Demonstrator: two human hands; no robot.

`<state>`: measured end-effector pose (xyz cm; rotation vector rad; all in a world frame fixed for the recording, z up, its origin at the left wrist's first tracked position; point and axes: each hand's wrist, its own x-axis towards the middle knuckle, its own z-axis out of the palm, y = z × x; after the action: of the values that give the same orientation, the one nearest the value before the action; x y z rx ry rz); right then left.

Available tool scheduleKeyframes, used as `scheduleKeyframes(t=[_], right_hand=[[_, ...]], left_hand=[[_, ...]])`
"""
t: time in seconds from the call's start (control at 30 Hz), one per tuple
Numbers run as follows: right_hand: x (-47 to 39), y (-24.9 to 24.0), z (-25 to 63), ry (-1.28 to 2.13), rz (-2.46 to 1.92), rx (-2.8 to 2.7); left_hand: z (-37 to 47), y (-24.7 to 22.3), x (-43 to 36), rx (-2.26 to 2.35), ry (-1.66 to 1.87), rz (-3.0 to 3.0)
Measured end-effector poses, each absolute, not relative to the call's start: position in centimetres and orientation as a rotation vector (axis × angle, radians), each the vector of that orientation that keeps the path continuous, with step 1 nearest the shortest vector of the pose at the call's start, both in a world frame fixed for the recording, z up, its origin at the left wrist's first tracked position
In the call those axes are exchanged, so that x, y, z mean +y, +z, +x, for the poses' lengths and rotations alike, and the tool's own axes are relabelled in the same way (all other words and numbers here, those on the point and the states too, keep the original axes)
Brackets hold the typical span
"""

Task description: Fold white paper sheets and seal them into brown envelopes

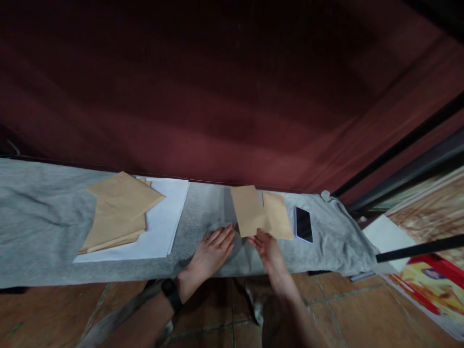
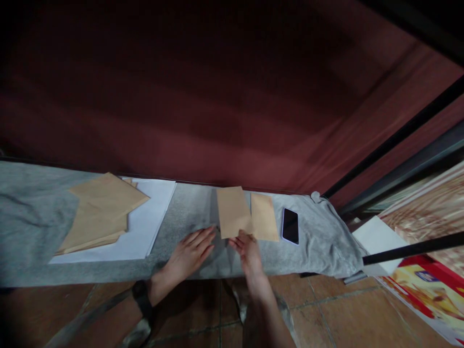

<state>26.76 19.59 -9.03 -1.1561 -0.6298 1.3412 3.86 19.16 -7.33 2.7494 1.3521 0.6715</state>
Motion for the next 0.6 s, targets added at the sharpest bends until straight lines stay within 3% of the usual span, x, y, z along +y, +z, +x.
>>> scheduleKeyframes(t=[0.23,0.6], right_hand=[[21.7,-7.7,35.2,1.196,-1.286,-0.354],[20.6,-9.9,37.9,1.217,-1.503,-0.345]], left_hand=[[1.6,-7.9,20.2,1.436,0.640,2.660],[1.6,-7.7,20.1,1.377,0.626,2.510]])
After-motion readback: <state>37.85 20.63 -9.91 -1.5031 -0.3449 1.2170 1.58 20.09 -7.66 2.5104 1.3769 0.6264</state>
